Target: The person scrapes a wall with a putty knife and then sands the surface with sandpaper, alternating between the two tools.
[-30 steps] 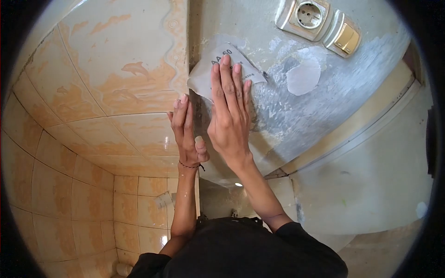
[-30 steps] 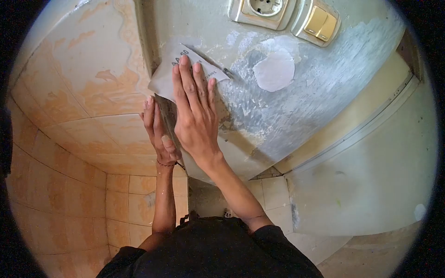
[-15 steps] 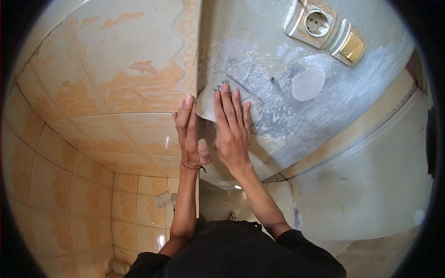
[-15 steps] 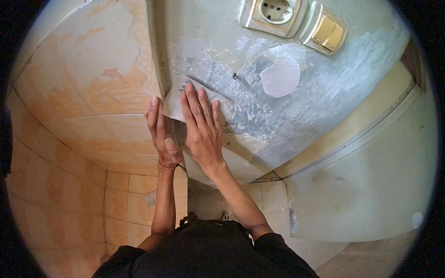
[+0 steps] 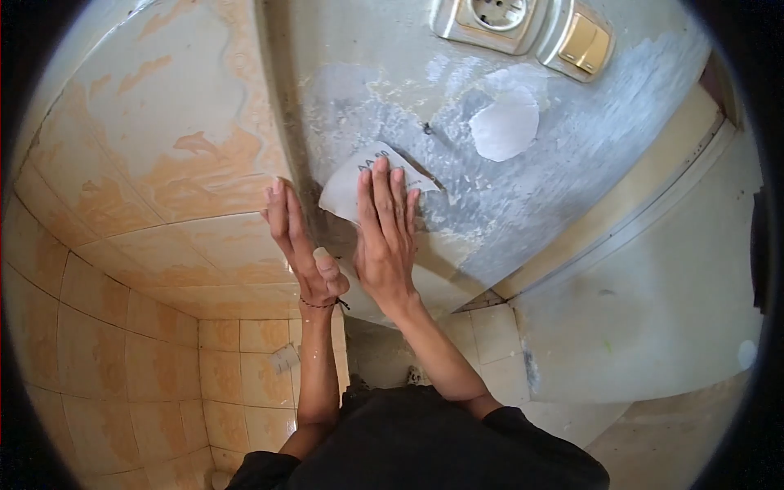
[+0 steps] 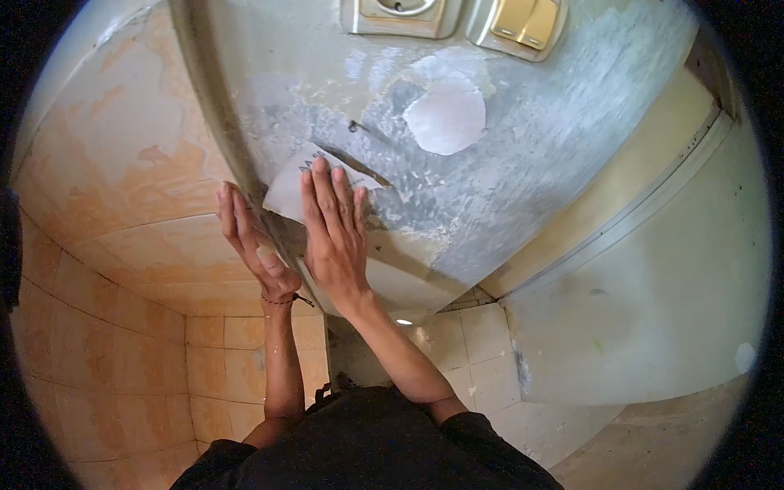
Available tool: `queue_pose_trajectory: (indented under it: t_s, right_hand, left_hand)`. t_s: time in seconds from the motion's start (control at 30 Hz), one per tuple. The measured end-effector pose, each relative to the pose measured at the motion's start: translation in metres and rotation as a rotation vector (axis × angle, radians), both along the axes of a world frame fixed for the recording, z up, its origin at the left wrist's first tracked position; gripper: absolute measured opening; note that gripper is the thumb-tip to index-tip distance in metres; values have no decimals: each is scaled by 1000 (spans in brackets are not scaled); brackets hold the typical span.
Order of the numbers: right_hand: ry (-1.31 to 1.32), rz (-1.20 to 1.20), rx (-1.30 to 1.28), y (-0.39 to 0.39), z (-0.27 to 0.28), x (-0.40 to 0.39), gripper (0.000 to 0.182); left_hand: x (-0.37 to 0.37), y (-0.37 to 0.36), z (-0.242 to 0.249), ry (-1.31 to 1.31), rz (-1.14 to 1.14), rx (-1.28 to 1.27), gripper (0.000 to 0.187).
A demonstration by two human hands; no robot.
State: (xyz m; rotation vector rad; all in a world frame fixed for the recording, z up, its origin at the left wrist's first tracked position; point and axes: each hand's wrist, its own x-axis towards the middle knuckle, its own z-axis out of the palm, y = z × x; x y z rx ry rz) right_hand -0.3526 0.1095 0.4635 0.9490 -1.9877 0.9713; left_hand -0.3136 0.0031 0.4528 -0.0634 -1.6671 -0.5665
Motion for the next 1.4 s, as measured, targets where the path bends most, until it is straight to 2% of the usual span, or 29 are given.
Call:
queue_pose_trajectory:
  t_s: [0.07, 0.2, 0.37, 0.47, 0.53, 0.6, 0.67, 0.73, 0.8, 0.9, 1.0, 1.13, 1.2, 1.27, 1.33, 1.4]
  right_hand:
    - [31, -13, 89, 4, -9, -6, 60]
    - [19, -58, 27, 17, -75, -16, 57]
    - [22, -61, -35, 25, -10, -20, 54]
    - [14, -16, -75, 29, -30, -23, 56]
    - [25, -30, -55, 39, -69, -33, 58]
    - [71, -90, -13, 52, -83, -42, 58]
    - [46, -94, -94, 67, -51, -48, 58]
    - [1, -144, -301, 81, -21, -54, 57]
    - [1, -154, -280, 94, -20, -57, 56]
    - [21, -168, -204, 105, -57, -65, 57]
    - [42, -87, -272, 126, -45, -66, 54]
    - [-11, -232, -221, 134, -13, -43, 52]
    - [44, -255, -195, 139, -5, -46, 47]
    - [-89, -106, -227, 143, 2, -52, 37]
    - [-99, -86, -240, 142, 3, -56, 32]
    - [-145, -29, -142, 141, -6, -57, 26]
  left_hand:
    - [2, 6, 5, -5, 34, 21, 80]
    - [-1, 5, 2, 19, 38, 55, 79]
    - [-5, 12, 2, -20, 125, -2, 78]
    - [-8, 25, -1, -40, 147, -61, 77]
    - [-10, 35, -2, -59, 155, -87, 75]
    - [-13, 44, -1, -78, 126, -118, 73]
    - [-17, 49, -4, -93, 110, -144, 70]
    - [-25, 56, -6, -134, 104, -172, 64]
    - [-31, 65, -6, -159, 112, -185, 62]
    - [-44, 81, -3, -192, 147, -190, 60]
    - [-58, 92, -2, -215, 189, -174, 61]
    - [-76, 94, -3, -177, 286, -181, 67]
    - [-78, 93, 3, -143, 396, -202, 71]
    - [-85, 94, 5, -105, 427, -202, 70]
    - [-92, 94, 3, -15, 505, -208, 68]
    - [-95, 97, 5, 12, 525, -203, 66]
